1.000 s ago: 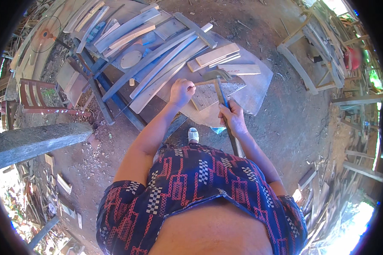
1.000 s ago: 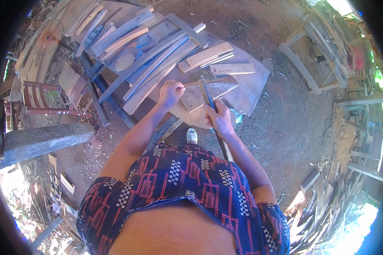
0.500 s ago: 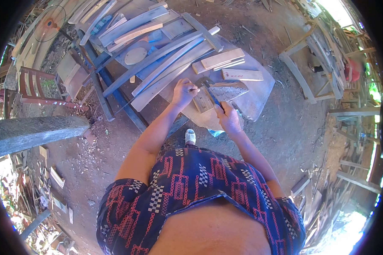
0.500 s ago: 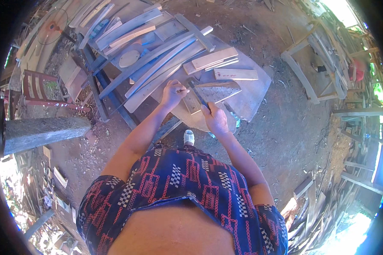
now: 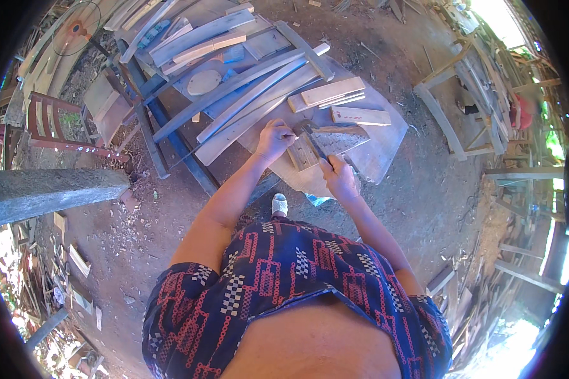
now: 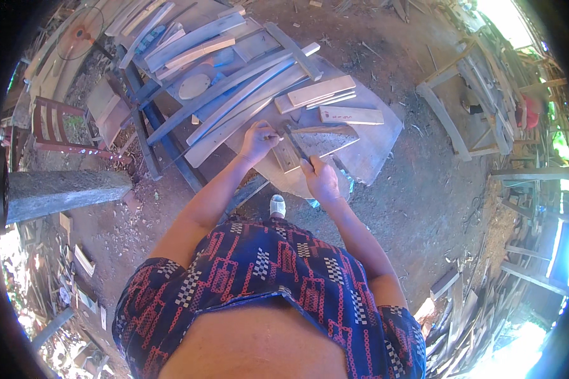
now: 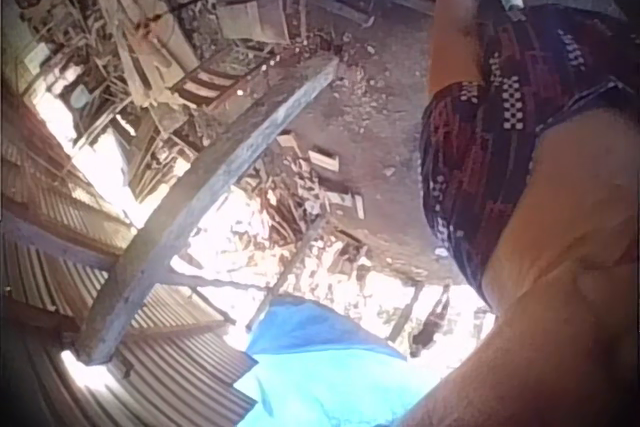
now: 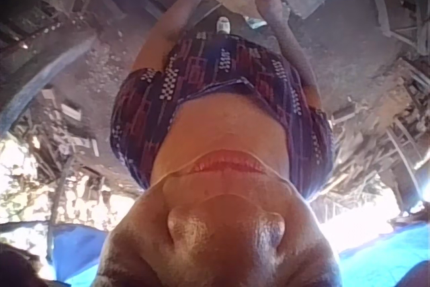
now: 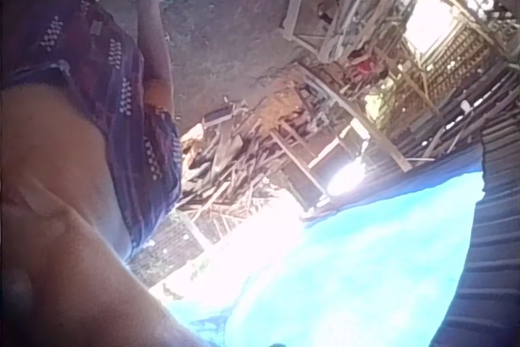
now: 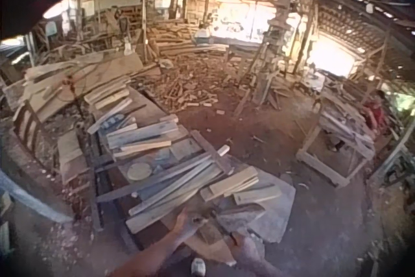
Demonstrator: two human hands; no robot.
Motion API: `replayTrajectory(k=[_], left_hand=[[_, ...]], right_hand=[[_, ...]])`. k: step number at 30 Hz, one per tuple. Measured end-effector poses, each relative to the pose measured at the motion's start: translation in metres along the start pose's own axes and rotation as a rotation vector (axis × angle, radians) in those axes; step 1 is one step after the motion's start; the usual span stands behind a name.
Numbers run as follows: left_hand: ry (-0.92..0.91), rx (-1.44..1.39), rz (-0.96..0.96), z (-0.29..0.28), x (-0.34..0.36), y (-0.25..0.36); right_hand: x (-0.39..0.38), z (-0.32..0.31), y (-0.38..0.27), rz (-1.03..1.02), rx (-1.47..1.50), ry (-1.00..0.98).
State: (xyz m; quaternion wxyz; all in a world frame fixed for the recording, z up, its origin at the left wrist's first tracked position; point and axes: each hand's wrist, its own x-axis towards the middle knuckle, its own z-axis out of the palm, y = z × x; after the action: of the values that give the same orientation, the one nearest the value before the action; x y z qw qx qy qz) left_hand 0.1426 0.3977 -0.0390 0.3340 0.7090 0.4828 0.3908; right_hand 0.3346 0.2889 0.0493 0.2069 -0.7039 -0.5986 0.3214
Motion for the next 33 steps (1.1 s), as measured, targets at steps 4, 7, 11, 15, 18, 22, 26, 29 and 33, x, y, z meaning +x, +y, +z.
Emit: replayTrajectory(k=[4, 7, 11, 15, 18, 22, 26, 29, 33], left_hand=[[-0.008, -0.035, -0.004, 0.001, 0.0, -0.001], [-0.001, -0.014, 0.046, 0.001, 0.0, -0.005], [-0.057, -0.065, 0.017, -0.001, -0.002, -0.01], [-0.06, -0.119, -0.062, -0.001, -0.006, -0.009], [-0.041, -0.093, -0.041, -0.001, -0.007, -0.007], [-0.05, -0.046, -0.012, -0.002, -0.005, -0.006], [-0.02, -0.041, 0.018, 0.001, -0.006, -0.007], [0.01, -0.038, 0.029, 0.003, -0.007, -0.007], [0.038, -0.04, 0.036, 0.004, -0.008, -0.006]], right_hand=[[-0.004, -0.004, -0.003, 0.005, 0.175, 0.016], [-0.009, -0.003, -0.001, -0.022, 0.288, 0.065], [-0.005, 0.004, 0.008, 0.073, 0.041, -0.022], [-0.001, 0.003, 0.011, 0.07, 0.082, 0.002], [-0.003, -0.005, 0.004, -0.021, 0.231, 0.058], [-0.013, -0.013, -0.009, 0.024, 0.354, 0.044], [-0.019, -0.008, -0.006, 0.052, 0.401, 0.026], [-0.015, -0.001, 0.002, 0.064, 0.262, -0.005], [-0.011, 0.001, 0.008, 0.055, 0.078, -0.023]])
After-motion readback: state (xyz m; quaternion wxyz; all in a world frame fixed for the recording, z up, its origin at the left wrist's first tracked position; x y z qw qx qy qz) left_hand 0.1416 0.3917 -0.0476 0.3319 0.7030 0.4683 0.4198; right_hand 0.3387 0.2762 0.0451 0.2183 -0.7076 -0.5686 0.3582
